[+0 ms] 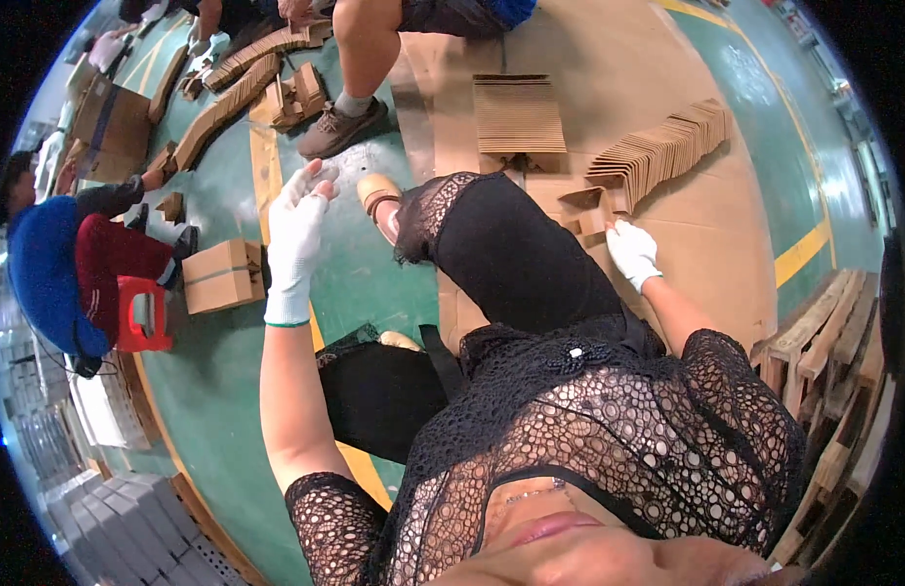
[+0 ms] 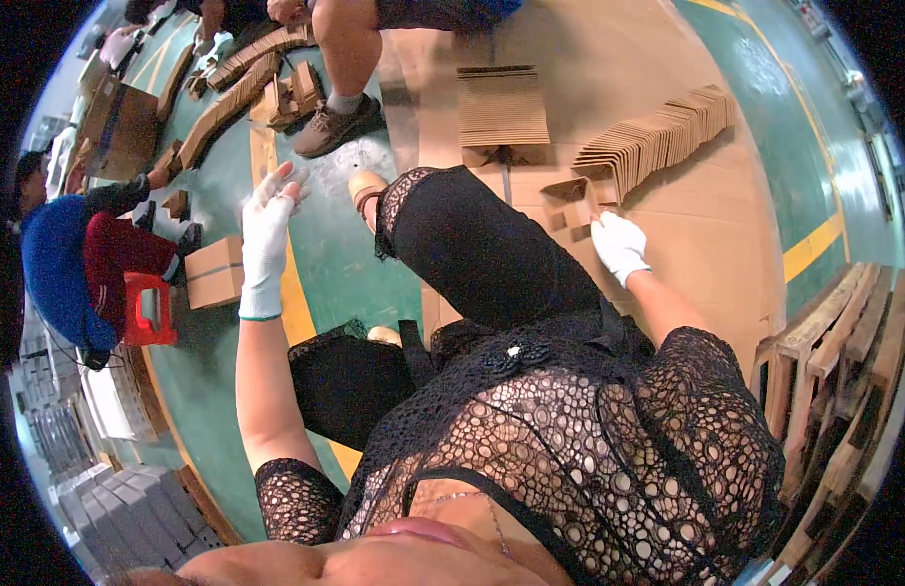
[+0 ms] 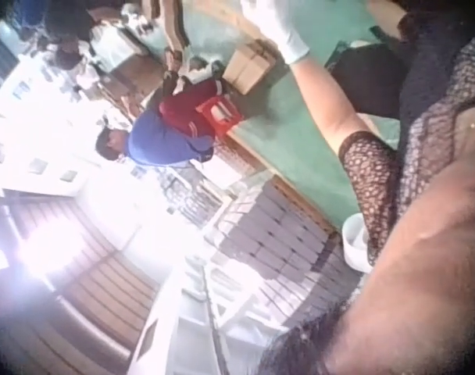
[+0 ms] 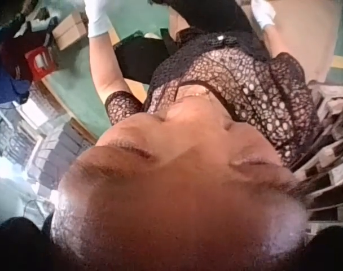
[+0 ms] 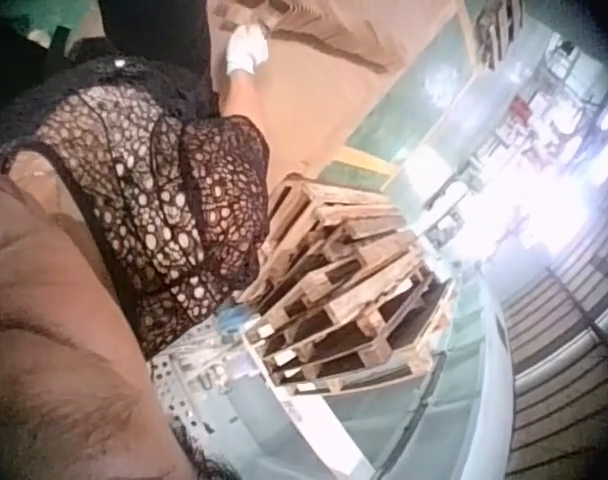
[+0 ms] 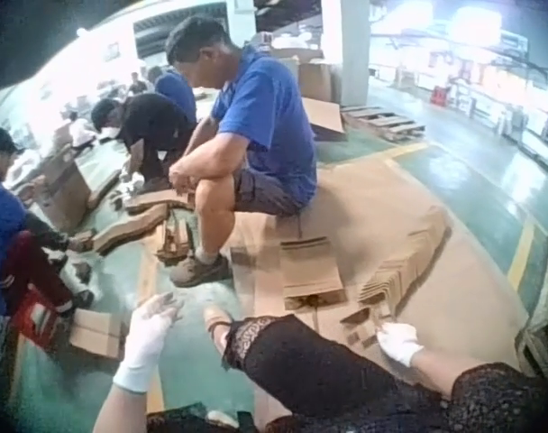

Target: The person folds pre-cut flat cardboard pieces by hand into specific angles and shapes for packaging.

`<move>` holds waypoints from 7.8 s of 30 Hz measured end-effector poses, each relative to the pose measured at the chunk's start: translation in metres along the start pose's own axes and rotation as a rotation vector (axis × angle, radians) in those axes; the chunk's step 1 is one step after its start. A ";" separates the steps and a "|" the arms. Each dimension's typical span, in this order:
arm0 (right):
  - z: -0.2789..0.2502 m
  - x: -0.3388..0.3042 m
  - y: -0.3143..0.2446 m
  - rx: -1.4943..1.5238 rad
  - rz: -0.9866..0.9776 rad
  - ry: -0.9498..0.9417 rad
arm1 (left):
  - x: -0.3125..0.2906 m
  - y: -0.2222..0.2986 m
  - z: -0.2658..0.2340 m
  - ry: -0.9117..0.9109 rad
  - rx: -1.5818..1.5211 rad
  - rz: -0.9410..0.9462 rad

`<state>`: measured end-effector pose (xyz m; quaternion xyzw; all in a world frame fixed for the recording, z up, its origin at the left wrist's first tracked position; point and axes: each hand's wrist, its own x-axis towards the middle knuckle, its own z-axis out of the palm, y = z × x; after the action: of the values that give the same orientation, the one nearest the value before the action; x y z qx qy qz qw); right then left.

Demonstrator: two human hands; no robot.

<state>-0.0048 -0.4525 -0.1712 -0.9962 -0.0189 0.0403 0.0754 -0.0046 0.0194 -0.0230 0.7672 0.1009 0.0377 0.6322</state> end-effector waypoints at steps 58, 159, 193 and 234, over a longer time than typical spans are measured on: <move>0.085 0.140 -0.056 -0.106 -0.645 0.646 | -0.001 -0.020 -0.014 -0.032 0.267 0.039; -0.143 0.078 -0.329 0.446 -1.075 0.354 | -0.002 0.012 -0.016 0.430 -0.025 0.355; -0.015 0.044 0.014 -0.213 0.206 -0.101 | -0.001 -0.013 -0.001 -0.047 0.188 0.045; -0.001 0.108 -0.015 -0.379 0.058 0.215 | -0.003 -0.019 0.001 -0.180 0.284 -0.078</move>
<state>0.1019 -0.4334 -0.1760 -0.9912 0.0109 -0.0680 -0.1126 -0.0090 0.0214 -0.0420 0.8445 0.0777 -0.0704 0.5251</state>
